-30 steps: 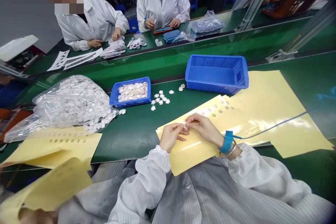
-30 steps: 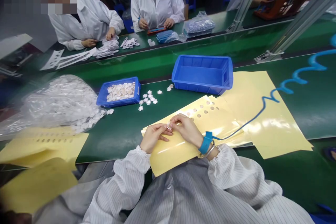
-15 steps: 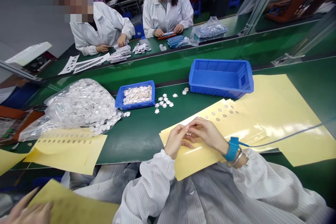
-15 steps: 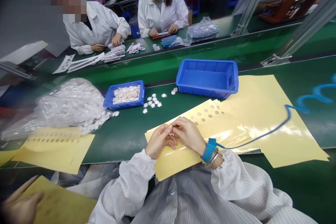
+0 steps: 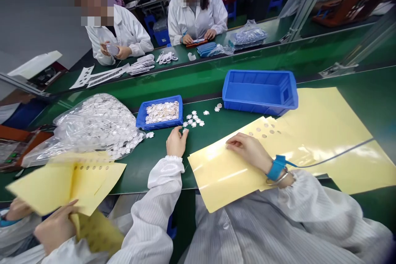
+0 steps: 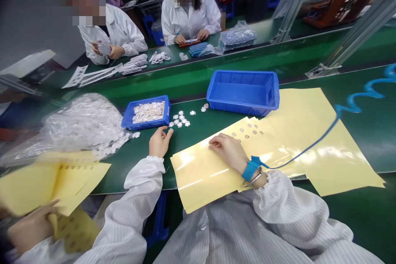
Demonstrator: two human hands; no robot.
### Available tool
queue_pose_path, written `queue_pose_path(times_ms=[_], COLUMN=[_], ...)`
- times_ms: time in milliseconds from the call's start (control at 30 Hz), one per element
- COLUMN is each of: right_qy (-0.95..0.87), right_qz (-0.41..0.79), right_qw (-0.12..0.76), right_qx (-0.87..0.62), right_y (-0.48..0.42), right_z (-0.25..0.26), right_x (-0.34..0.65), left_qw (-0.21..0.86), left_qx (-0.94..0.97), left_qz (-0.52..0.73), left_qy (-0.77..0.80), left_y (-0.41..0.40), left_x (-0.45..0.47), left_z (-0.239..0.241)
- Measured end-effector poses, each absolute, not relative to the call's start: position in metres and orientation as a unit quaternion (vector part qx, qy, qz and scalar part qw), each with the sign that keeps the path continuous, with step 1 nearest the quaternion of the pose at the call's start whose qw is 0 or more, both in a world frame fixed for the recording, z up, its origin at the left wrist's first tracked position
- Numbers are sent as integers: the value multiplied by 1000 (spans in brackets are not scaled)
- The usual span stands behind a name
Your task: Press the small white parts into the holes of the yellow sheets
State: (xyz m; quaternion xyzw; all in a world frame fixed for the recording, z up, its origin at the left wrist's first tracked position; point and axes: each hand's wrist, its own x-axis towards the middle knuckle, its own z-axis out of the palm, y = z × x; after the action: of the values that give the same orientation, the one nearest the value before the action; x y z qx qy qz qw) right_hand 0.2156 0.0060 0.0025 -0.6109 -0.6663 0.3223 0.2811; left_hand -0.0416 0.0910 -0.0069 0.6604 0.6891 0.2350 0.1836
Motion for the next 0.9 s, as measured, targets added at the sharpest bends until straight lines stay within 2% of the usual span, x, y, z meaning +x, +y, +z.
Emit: queue_pose_path(times_ms=[67,200,300,400,467,533,633,733,800,900], right_qy=[-680,-686,-683,-675,-673,-677,-674,-645,-620,-580], right_qz=[275,240,247,264,260,252,269,303,334,400], right_qw=[242,213,218,240,261,274,282,308,339,387], right_qx=[-635,-653,-652,-646,-641,-635,-628,-630,-624,-594], right_y=[6,7,8,9,9,8,9,11,11,8], right_z=[4,6,4,-1,-3,-5,-6,-5,-4,0], right_x=[210,204,206,209,210,209,208,209,211,211], left_qw=[93,11,-13,5,51,152,412,618,664,656], left_qx=[711,751,756,740,718,680,573,465,437,447], left_qz=[150,54,32,64,120,196,274,253,237,241], left_qy=[680,658,654,669,684,690,653,581,559,559], left_y=[90,84,87,94,95,89,66,38,25,17], left_x=[-41,-35,-36,-42,-45,-42,-24,3,19,32], left_z=[-11,-17,-18,-14,-7,1,13,18,17,11])
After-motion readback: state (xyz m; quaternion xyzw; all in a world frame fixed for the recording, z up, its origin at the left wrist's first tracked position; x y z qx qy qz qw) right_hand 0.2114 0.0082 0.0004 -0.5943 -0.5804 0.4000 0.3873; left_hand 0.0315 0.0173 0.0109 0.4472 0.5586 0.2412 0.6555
